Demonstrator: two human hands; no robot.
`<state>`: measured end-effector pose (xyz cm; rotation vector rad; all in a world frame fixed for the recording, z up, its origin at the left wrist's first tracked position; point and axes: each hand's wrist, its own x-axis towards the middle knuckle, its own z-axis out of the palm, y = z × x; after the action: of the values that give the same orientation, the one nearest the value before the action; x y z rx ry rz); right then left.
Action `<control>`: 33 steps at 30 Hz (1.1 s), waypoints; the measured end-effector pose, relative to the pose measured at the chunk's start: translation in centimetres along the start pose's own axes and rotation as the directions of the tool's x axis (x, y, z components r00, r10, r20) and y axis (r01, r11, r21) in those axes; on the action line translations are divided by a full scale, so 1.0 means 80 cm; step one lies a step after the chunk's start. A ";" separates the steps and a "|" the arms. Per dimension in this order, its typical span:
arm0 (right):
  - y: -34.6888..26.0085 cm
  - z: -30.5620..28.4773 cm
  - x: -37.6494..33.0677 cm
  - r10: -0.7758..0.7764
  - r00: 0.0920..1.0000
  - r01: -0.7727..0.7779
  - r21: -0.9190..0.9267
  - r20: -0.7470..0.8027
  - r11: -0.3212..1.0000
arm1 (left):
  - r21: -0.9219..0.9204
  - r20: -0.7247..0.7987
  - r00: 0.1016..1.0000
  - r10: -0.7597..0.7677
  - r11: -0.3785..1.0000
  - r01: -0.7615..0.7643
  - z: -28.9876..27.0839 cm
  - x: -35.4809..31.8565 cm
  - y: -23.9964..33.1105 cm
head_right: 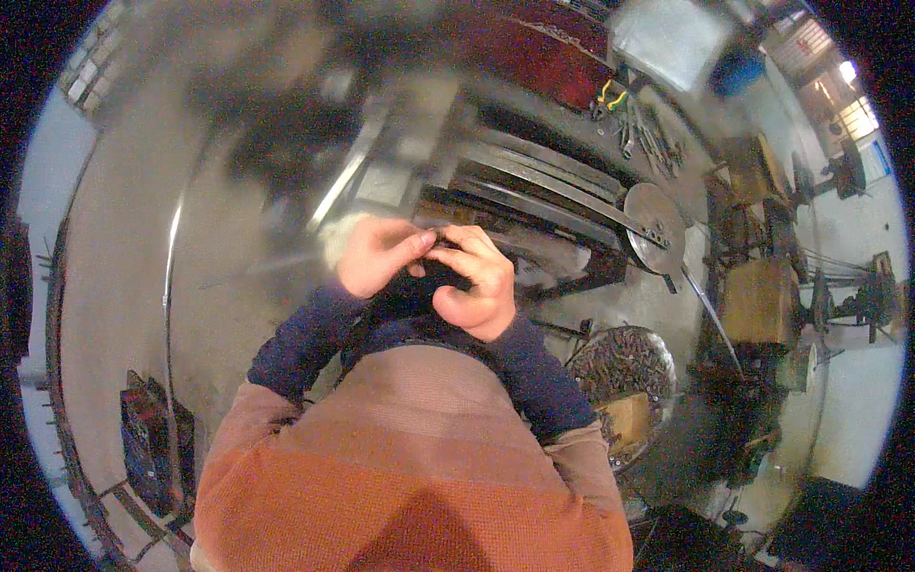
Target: The person repeatedly picks small cylindrical metal parts from a bin, places them into a lathe chuck, operates the machine using hand levers, and removes the finished parts. The cycle repeats throughout the clip.
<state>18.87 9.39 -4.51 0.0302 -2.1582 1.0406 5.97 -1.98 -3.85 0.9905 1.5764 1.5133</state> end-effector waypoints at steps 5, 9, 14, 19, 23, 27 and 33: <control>0.011 -0.001 -0.007 0.014 1.000 -0.013 -0.117 0.005 0.993 | 0.234 0.049 0.998 -0.029 0.972 0.017 0.001 0.015 -0.003; 0.026 -0.007 -0.005 0.017 1.000 -0.017 -0.019 0.025 1.000 | -0.058 0.068 0.996 -0.057 0.996 0.061 0.003 0.022 -0.014; 0.051 -0.003 -0.005 0.004 1.000 -0.008 0.187 0.024 0.982 | -0.229 0.163 0.974 -0.158 0.954 0.193 -0.008 0.031 -0.019; 0.060 0.001 0.001 0.084 0.996 -0.091 0.430 0.035 0.898 | -0.345 0.172 0.977 -0.125 0.922 0.178 -0.009 0.039 -0.033; 0.063 0.001 0.003 0.135 0.989 -0.142 0.548 0.054 0.824 | -0.337 0.173 0.977 -0.123 0.925 0.176 -0.009 0.044 -0.037; 0.071 -0.001 0.001 0.151 0.987 -0.151 0.549 0.046 0.822 | -0.348 0.157 0.976 -0.152 0.916 0.199 -0.008 0.047 -0.036; 0.076 -0.004 0.003 0.138 0.988 -0.152 0.541 0.067 0.827 | -0.337 0.161 0.975 -0.151 0.921 0.198 -0.009 0.051 -0.035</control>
<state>17.01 13.79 -8.32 0.1490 -1.8341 1.7286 3.39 1.29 -6.62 0.7103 1.2109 1.5037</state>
